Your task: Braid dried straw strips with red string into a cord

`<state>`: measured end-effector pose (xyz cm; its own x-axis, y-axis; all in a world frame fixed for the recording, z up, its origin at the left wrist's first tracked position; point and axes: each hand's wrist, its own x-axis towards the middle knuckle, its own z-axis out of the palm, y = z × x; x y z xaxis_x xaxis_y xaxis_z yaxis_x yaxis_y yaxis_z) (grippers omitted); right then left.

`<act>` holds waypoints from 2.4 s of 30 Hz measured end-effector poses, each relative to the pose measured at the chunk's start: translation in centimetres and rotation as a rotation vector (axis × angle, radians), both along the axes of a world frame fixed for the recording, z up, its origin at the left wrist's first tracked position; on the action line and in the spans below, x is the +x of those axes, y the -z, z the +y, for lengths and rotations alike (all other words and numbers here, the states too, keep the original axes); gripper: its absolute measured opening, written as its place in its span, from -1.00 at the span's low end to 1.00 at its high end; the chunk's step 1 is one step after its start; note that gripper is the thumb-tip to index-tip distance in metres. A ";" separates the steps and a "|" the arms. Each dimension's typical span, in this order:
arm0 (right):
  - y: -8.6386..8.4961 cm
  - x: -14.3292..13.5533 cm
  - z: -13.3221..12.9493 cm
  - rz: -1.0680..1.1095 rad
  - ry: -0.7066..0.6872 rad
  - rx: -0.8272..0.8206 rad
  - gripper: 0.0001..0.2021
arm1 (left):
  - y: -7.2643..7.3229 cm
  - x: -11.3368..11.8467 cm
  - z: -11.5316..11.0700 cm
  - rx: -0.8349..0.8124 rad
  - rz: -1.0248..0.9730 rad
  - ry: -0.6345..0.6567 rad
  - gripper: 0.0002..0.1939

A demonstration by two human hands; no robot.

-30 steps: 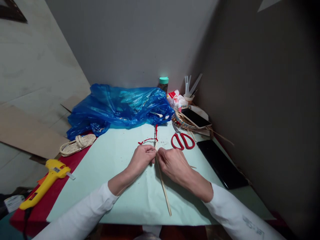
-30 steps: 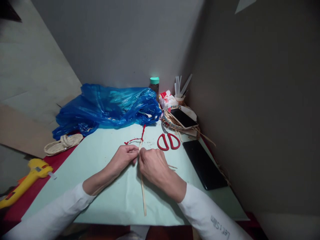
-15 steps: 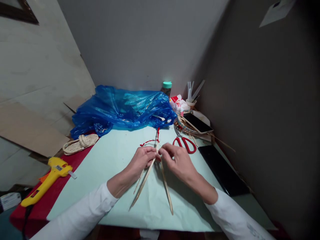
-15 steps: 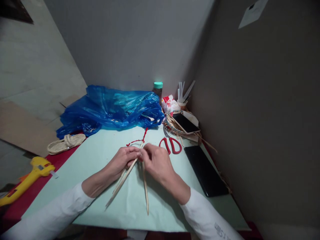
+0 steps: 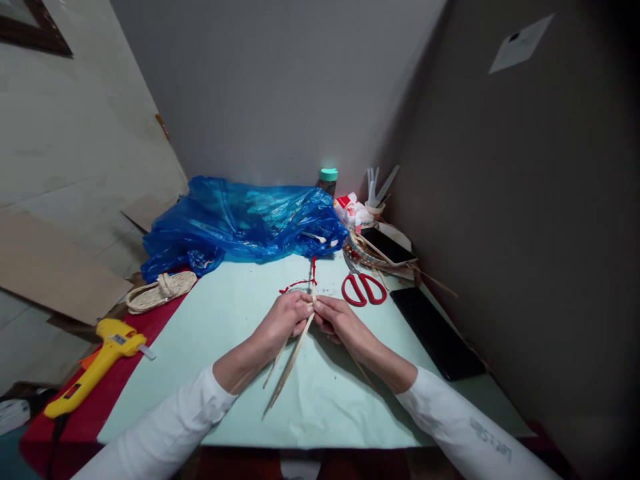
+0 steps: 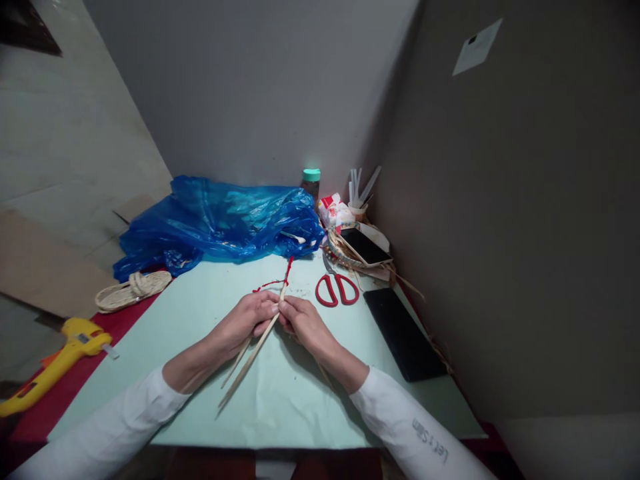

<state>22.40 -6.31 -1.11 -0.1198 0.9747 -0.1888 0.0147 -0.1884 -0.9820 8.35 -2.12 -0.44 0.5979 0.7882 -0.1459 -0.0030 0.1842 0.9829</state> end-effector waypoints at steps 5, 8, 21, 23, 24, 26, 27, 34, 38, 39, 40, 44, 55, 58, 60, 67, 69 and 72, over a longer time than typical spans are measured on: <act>0.5 0.1 -0.1 -0.064 0.030 0.083 -0.65 | -0.5 -0.4 0.2 0.157 0.162 0.015 -0.81; 1.3 0.0 0.0 -0.165 0.062 0.169 -0.67 | -1.3 -0.8 0.6 0.452 0.391 0.009 -0.92; 0.9 0.2 -0.3 0.265 0.084 -0.072 -0.75 | -0.2 1.0 -3.9 0.995 0.885 0.218 -0.70; 0.8 0.3 -0.3 0.221 0.069 -0.005 -0.78 | -0.7 0.5 -3.2 0.980 0.783 0.178 -0.76; 0.7 0.3 -0.3 0.181 0.063 0.043 -0.79 | -1.1 0.2 -2.7 0.949 0.725 0.116 -0.76; 0.6 0.2 -0.3 0.095 0.052 0.121 -0.74 | -1.7 -0.3 -1.4 0.831 0.620 -0.077 -0.73; 0.6 0.1 -0.3 0.059 0.044 0.134 -0.70 | -1.8 -0.5 -0.7 0.753 0.562 -0.180 -0.74; 0.3 0.4 -0.2 0.130 -0.055 0.040 -0.70 | 0.3 -0.1 1.0 -0.109 0.043 0.230 -0.72; -0.3 1.0 0.0 0.091 -0.142 0.006 -0.71 | 0.6 0.0 0.8 -0.200 -0.004 0.202 -0.70; -0.4 1.0 0.1 0.078 -0.155 0.003 -0.70 | 0.5 0.0 0.8 -0.195 0.002 0.195 -0.70; -0.4 1.1 0.1 0.061 -0.163 0.001 -0.70 | 0.5 -0.1 0.9 -0.172 0.018 0.182 -0.70; 0.0 1.1 0.1 -0.012 -0.208 0.013 -0.68 | 0.5 -0.2 0.9 0.062 0.058 0.126 -0.72; -0.5 1.5 -0.9 -0.706 -0.204 0.184 -0.62 | 0.8 -0.3 0.5 0.476 0.434 -0.123 -0.74; 0.0 1.8 -1.0 -0.848 -0.251 0.166 -0.65 | -0.1 -0.3 0.3 0.452 0.456 -0.126 -0.81; 0.3 2.2 -1.0 -0.901 -0.258 0.164 -0.65 | -0.6 -0.5 0.2 0.405 0.442 -0.107 -0.82; 0.8 1.9 -1.6 -0.842 -0.271 0.194 -0.58 | -0.3 -0.9 -0.4 0.111 0.356 -0.167 -0.82; 1.0 1.5 -1.8 -0.825 -0.295 0.218 -0.57 | 0.1 -0.8 -0.5 0.035 0.314 -0.171 -0.80; 1.5 1.2 -1.9 -0.882 -0.298 0.286 -0.56 | 0.3 -0.6 -0.7 -0.054 0.218 -0.176 -0.77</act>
<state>23.57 -8.19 -2.63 -0.2984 0.9502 -0.0897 0.7753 0.1865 -0.6034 7.74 -2.85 -0.77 0.4022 0.8650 -0.3001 0.1706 0.2513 0.9528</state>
